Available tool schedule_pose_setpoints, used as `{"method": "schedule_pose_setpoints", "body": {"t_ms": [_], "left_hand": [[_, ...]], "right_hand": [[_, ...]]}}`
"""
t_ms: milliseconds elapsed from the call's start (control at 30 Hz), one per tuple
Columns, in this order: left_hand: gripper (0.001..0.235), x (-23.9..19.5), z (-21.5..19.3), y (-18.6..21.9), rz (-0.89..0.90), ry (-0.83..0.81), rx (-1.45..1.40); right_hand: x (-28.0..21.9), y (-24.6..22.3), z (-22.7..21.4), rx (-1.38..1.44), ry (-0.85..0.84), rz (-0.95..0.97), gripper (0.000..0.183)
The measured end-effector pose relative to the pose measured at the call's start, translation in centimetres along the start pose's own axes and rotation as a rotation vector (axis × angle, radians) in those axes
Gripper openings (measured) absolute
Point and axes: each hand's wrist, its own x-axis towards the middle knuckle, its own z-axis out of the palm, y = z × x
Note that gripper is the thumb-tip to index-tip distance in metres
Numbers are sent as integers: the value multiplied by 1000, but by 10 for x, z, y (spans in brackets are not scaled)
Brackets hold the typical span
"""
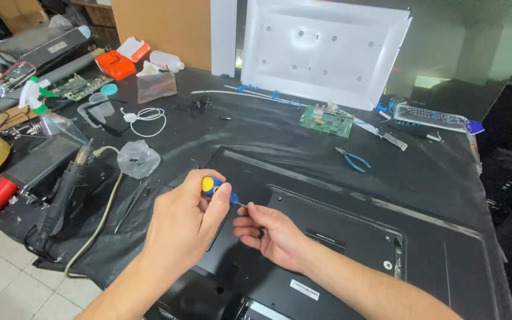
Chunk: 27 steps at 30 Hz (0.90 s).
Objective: The person uses a screwdriver to remove multiple screws from the back panel of a television. They systematically unscrew each fastener and place the screws aside on the workbench.
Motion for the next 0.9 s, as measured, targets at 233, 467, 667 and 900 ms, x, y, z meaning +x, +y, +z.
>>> {"method": "schedule_pose_setpoints", "body": {"t_ms": [233,467,667,900], "left_hand": [[26,-3,-5,1,7,8,-31],[23,-8,-12,11,-20,85,-232],[28,-7,-3,8,-115,99,-460],[27,10,-1,-1,-90,101,-462]], "right_hand": [[7,3,-10,36,-47,20,34],[17,10,-29,153,-144,2,33],[10,4,-30,155,-202,-12,38],[-12,-26,5,-188,196,-303,88]]}}
